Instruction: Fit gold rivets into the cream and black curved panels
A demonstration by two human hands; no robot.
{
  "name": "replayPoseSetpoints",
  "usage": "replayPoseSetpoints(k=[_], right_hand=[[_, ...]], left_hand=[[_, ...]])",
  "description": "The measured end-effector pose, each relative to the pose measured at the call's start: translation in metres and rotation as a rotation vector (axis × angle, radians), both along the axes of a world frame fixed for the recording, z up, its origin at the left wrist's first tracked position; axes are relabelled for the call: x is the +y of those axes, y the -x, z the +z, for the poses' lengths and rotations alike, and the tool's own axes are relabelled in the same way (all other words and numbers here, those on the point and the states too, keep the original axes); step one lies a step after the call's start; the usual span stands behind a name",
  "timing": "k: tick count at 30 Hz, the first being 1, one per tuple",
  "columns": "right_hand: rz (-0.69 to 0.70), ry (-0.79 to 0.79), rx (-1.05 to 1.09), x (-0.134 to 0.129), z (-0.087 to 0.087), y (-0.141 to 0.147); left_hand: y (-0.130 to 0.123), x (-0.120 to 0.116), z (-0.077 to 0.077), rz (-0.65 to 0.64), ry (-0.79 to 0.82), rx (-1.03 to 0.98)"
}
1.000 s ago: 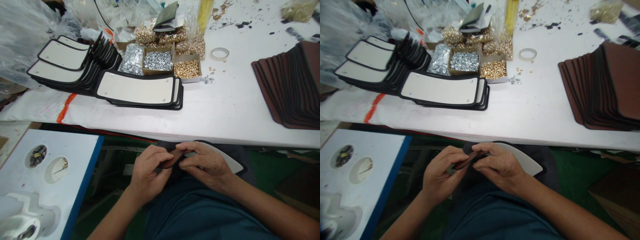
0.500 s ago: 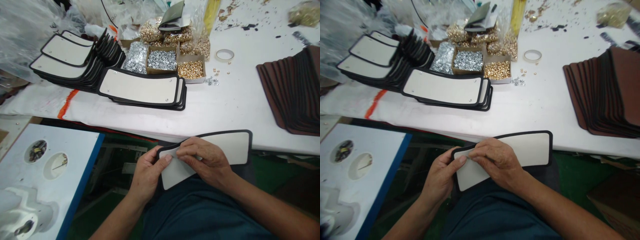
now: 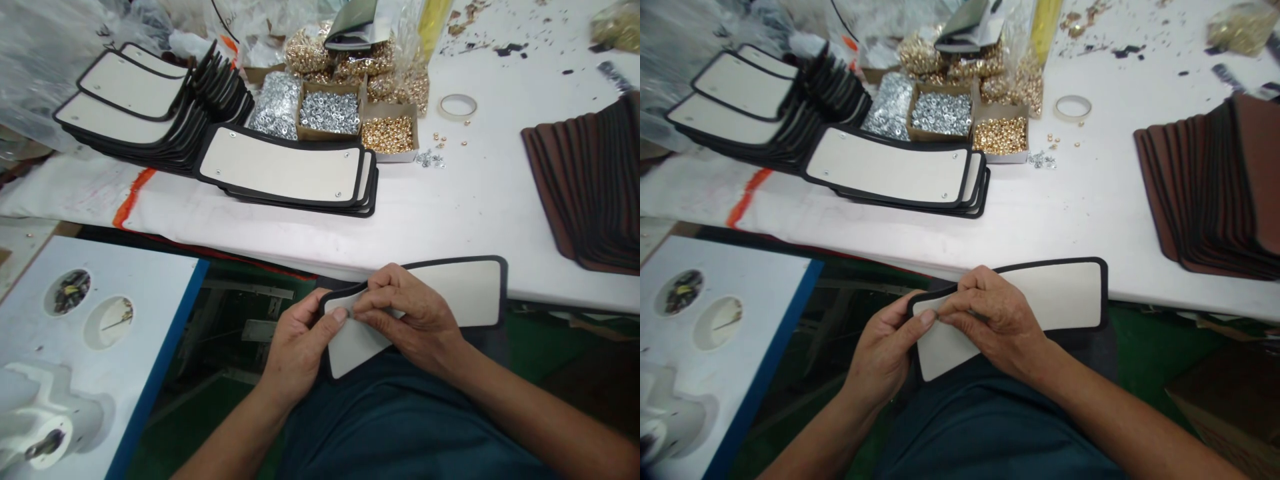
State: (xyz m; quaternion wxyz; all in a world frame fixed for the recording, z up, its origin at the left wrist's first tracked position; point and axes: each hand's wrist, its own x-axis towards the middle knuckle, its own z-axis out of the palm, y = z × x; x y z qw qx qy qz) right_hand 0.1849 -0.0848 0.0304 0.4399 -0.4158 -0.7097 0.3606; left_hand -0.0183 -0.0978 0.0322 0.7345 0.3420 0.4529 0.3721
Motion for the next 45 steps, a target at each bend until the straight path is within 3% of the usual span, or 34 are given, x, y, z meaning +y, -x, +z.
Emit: replayPoseSetpoints(k=[7,18,22,27,35,45], right_hand=[[0.024,0.016,-0.019,-0.002,0.001,-0.001],[-0.007,0.098,0.068,-0.003,0.002,0.002],[-0.087,0.053,0.095,-0.008,-0.001,0.002],[-0.017,-0.06,0.053,-0.009,0.004,0.004],[-0.05,-0.163,-0.014,-0.014,0.01,0.007],[-0.063,-0.259,-0.082,-0.025,0.012,0.005]], left_hand=[[-0.003,0.001,0.006,-0.04,-0.103,0.094],[-0.001,-0.003,0.017,-0.07,-0.535,0.471],[0.0,-0.006,0.018,-0.07,-0.73,0.551],[0.0,-0.011,0.02,-0.064,-0.891,0.627],[0.002,-0.017,0.015,0.079,-1.068,0.667],[0.017,-0.016,0.03,-0.095,-1.178,0.648]])
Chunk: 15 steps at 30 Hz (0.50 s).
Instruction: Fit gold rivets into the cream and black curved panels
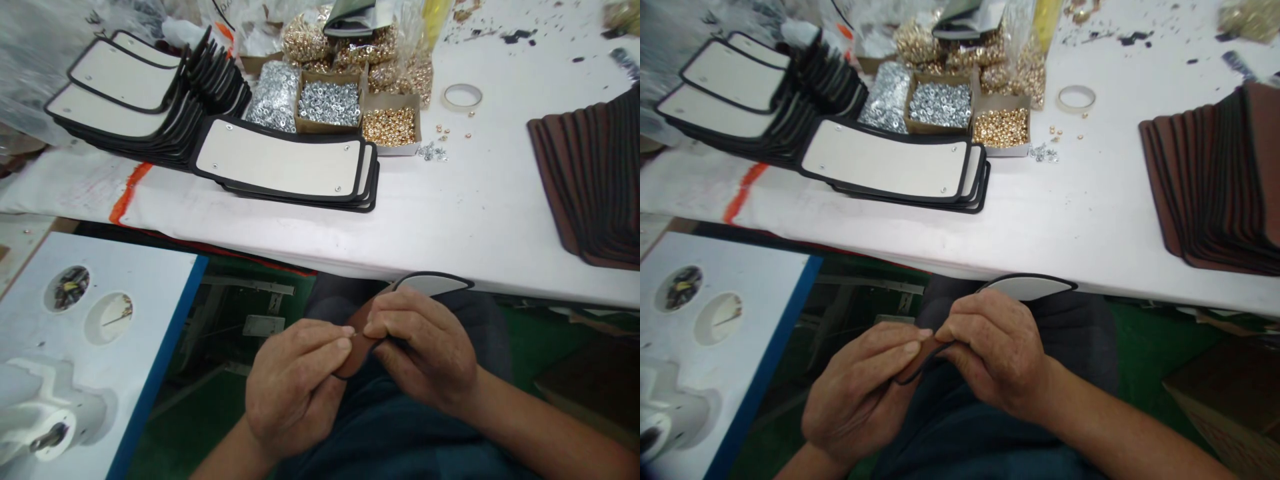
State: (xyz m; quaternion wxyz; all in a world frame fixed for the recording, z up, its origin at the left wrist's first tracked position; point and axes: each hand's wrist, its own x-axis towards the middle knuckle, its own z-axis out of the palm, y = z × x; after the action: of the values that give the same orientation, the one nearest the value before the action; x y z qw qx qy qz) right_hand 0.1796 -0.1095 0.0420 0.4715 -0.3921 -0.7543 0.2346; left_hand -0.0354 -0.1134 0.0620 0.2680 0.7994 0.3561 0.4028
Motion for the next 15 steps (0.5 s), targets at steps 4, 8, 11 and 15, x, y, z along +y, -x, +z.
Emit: replayPoseSetpoints(k=[4,8,11,15], right_hand=[[-0.005,-0.004,-0.079,-0.003,0.001,-0.002],[0.017,-0.02,-0.132,0.004,0.003,-0.004],[-0.093,0.017,-0.09,0.015,0.009,-0.006],[-0.283,0.118,0.078,0.029,0.019,-0.012]], left_hand=[[0.0,-0.001,0.002,-0.007,-0.026,0.022],[-0.004,0.001,-0.004,0.017,0.008,-0.032],[-0.007,0.005,-0.011,0.147,0.135,-0.105],[-0.004,0.017,-0.018,0.36,0.363,-0.144]])
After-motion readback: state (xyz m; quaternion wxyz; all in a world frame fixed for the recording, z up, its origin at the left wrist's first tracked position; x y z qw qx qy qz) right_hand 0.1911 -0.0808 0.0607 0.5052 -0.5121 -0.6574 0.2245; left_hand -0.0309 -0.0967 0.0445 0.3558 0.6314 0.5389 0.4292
